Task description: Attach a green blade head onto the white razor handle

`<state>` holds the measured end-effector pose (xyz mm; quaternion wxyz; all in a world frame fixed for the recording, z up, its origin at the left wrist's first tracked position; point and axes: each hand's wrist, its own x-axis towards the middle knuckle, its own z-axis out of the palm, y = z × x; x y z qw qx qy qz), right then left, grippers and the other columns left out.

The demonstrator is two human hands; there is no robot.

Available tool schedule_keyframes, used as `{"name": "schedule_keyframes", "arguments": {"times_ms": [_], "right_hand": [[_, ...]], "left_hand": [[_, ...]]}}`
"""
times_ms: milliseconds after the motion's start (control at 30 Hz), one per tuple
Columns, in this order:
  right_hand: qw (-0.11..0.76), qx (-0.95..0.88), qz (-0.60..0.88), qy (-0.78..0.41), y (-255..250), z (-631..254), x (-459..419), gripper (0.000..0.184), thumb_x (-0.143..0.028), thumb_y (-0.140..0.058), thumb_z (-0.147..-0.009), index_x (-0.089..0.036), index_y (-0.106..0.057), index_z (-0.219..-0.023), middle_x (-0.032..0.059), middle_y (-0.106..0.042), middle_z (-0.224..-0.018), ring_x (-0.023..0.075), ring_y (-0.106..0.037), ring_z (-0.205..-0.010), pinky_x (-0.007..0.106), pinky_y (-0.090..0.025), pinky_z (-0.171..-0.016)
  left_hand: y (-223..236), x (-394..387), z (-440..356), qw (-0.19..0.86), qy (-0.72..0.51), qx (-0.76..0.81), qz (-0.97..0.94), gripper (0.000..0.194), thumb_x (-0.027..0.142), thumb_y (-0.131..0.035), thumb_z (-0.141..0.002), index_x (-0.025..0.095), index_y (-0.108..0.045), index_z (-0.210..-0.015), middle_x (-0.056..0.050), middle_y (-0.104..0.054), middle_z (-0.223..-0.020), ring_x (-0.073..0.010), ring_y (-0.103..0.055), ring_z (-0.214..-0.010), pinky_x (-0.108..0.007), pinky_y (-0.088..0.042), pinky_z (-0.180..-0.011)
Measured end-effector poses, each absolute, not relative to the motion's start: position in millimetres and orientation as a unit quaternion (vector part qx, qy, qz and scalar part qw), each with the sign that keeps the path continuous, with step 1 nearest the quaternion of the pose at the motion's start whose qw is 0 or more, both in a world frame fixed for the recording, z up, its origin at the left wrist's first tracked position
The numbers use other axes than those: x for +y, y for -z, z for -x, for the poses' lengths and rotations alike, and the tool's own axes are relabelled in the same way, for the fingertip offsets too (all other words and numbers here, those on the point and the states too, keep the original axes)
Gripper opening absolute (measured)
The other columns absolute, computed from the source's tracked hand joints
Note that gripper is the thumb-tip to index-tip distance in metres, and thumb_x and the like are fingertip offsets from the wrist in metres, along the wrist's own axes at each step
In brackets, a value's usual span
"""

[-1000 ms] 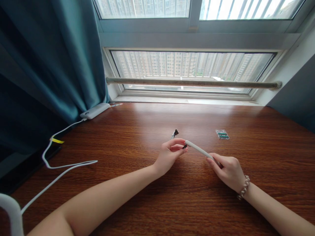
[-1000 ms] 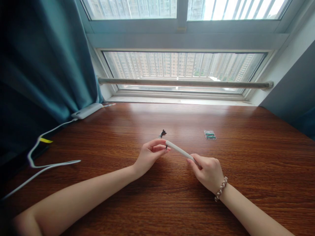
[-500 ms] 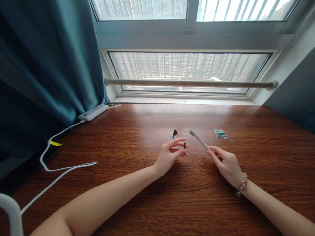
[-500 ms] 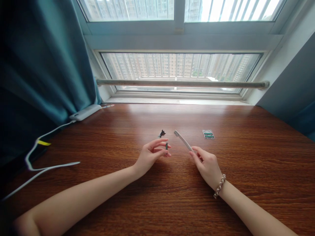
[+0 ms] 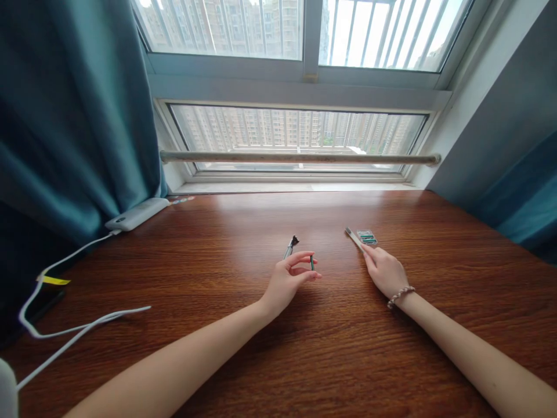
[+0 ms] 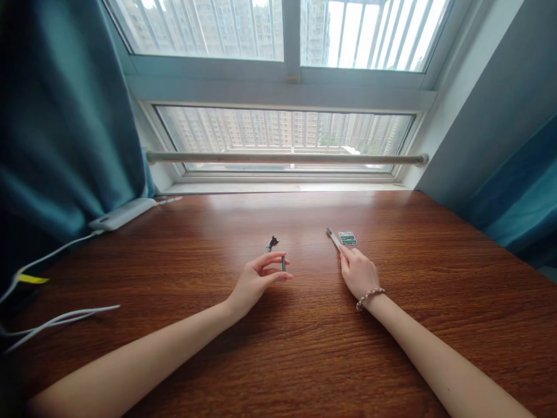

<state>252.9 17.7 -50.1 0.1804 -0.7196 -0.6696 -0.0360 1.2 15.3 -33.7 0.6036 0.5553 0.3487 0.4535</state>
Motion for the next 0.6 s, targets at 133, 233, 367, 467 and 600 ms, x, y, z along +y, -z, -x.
{"name": "schedule_keyframes", "arguments": {"times_ms": [133, 233, 367, 467, 600], "right_hand": [[0.149, -0.673, 0.722, 0.049, 46.4, -249.3, 14.1, 0.035, -0.027, -0.037, -0.085, -0.027, -0.052, -0.116, 0.0029, -0.060, -0.082, 0.0153, -0.056, -0.069, 0.025, -0.033, -0.053], [0.142, -0.685, 0.712, 0.057, 43.7, -248.6, 12.0, 0.036, -0.026, -0.038, -0.084, -0.027, -0.051, -0.117, 0.0028, -0.061, -0.084, 0.0154, -0.057, -0.069, 0.025, -0.033, -0.052], [0.136, -0.689, 0.709, 0.066, 42.0, -248.6, 11.1, 0.036, -0.026, -0.040, -0.083, -0.028, -0.051, -0.117, 0.0029, -0.061, -0.086, 0.0156, -0.057, -0.068, 0.025, -0.034, -0.051], [0.124, -0.685, 0.714, 0.071, 40.6, -247.5, 10.1, 0.036, -0.027, -0.040, -0.083, -0.030, -0.050, -0.118, 0.0032, -0.060, -0.087, 0.0156, -0.057, -0.067, 0.025, -0.033, -0.049], [0.102, -0.680, 0.721, 0.081, 39.4, -245.3, 8.7, 0.037, -0.029, -0.038, -0.083, -0.031, -0.048, -0.119, 0.0031, -0.058, -0.087, 0.0153, -0.056, -0.063, 0.025, -0.030, -0.047]], "left_hand": [[34.6, 15.2, -1.3, 0.614, -0.451, 0.347, -0.547, 0.046, 0.022, -0.068, -0.064, 0.017, -0.051, -0.107, -0.008, -0.058, -0.103, -0.0202, -0.064, -0.079, -0.037, -0.047, -0.083], [34.2, 15.4, -1.4, 0.618, -0.452, 0.340, -0.546, 0.048, 0.021, -0.068, -0.064, 0.017, -0.050, -0.109, -0.008, -0.059, -0.103, -0.0203, -0.064, -0.081, -0.038, -0.046, -0.085], [33.5, 15.7, -1.5, 0.621, -0.455, 0.333, -0.545, 0.048, 0.019, -0.067, -0.065, 0.017, -0.049, -0.109, -0.008, -0.059, -0.102, -0.0208, -0.064, -0.082, -0.038, -0.045, -0.084], [33.2, 15.9, -2.0, 0.624, -0.464, 0.328, -0.537, 0.046, 0.019, -0.067, -0.065, 0.017, -0.050, -0.107, -0.007, -0.060, -0.098, -0.0210, -0.064, -0.082, -0.039, -0.045, -0.084], [32.1, 16.1, -2.4, 0.632, -0.465, 0.324, -0.529, 0.046, 0.020, -0.067, -0.065, 0.017, -0.050, -0.107, -0.007, -0.062, -0.094, -0.0212, -0.064, -0.081, -0.039, -0.045, -0.083]]}}
